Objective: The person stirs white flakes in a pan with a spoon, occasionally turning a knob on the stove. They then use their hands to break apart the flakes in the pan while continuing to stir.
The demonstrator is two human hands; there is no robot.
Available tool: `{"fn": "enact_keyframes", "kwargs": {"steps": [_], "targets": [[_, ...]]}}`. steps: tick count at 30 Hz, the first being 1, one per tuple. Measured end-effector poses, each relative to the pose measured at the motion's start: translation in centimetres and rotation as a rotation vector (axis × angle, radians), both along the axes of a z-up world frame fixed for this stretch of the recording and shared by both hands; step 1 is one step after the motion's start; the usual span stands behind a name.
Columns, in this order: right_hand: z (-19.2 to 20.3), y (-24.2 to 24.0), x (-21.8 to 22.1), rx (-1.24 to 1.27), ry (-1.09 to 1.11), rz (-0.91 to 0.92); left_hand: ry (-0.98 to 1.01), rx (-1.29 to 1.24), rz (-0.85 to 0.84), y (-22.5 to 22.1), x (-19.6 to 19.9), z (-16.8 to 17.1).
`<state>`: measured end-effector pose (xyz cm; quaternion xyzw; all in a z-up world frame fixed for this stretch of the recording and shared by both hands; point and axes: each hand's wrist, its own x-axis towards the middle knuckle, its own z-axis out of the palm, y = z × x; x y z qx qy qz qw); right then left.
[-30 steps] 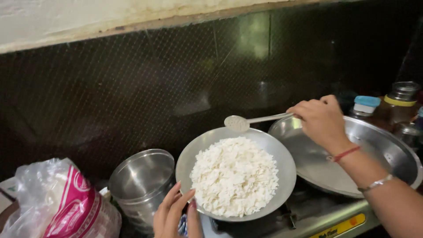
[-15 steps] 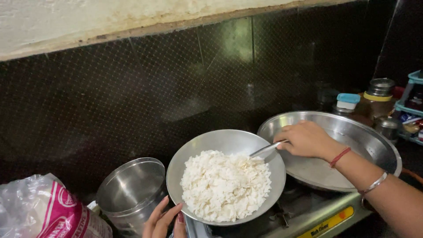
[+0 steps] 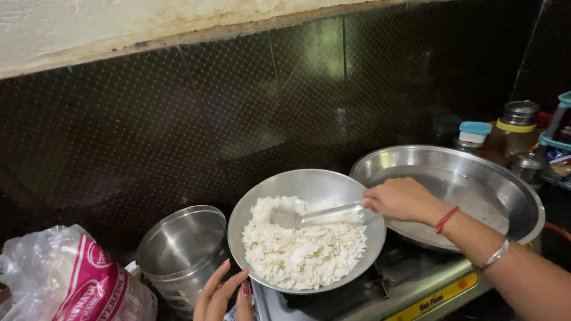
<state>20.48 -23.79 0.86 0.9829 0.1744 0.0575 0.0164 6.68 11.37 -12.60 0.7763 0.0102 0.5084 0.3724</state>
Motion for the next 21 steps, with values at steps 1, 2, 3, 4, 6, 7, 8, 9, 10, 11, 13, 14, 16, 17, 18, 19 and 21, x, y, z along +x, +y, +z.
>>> {"fn": "enact_keyframes", "kwargs": {"steps": [1, 2, 3, 4, 6, 7, 8, 9, 10, 11, 13, 14, 16, 17, 18, 19, 21], "targets": [[-0.7, -0.9, 0.8, 0.001, 0.002, 0.002, 0.002, 0.001, 0.002, 0.0, -0.3, 0.2], [-1.4, -1.7, 1.6, 0.083, 0.075, -0.055, 0.023, -0.006, 0.008, 0.0, -0.5, 0.4], [-2.0, -2.7, 2.4, 0.165, 0.148, -0.113, 0.043, -0.014, 0.013, 0.0, -0.8, 0.6], [-2.3, -3.7, 2.3, 0.164, 0.150, -0.112, 0.045, -0.014, 0.015, -0.1, -0.9, 0.7], [-2.7, -5.6, 2.5, 0.274, 0.192, -0.195, 0.044, 0.014, 0.007, -0.1, -0.9, 0.8], [-1.7, -5.5, 1.3, 0.273, 0.192, -0.193, 0.043, 0.013, 0.010, -0.4, -0.9, 0.8], [-0.6, -5.4, 0.2, 0.257, 0.127, -0.216, 0.024, -0.018, -0.018, -0.8, -0.8, 0.9], [0.4, -5.3, -1.0, 0.241, 0.063, -0.239, 0.006, -0.048, -0.048, -1.2, -0.8, 0.9], [1.8, -5.0, -2.2, 0.240, 0.064, -0.238, 0.007, -0.050, -0.047, -1.4, -0.8, 1.1], [3.2, -4.8, -3.5, 0.177, -0.037, -0.226, -0.007, -0.053, -0.052, -1.8, -0.7, 1.3], [5.9, -3.9, -5.9, 0.113, -0.137, -0.213, -0.021, -0.058, -0.059, -2.4, -0.6, 1.7], [7.2, -3.2, -7.1, -0.005, -0.241, -0.173, -0.016, -0.065, -0.063, -2.6, -0.6, 2.0], [8.6, -2.6, -8.3, -0.127, -0.340, -0.138, -0.006, -0.076, -0.074, -3.1, -0.7, 2.5], [8.8, -2.7, -8.2, -0.259, -0.456, -0.064, 0.070, -0.082, -0.056, -3.3, -0.8, 2.9], [8.9, -2.8, -8.2, -0.390, -0.571, 0.011, 0.146, -0.088, -0.039, -3.5, -0.9, 3.3], [8.9, -2.9, -7.9, -0.390, -0.569, 0.010, 0.147, -0.088, -0.040, -3.6, -1.1, 3.6], [8.9, -3.0, -7.5, -0.550, -0.699, 0.114, 0.126, -0.024, -0.057, -3.7, -1.4, 4.2]]}}
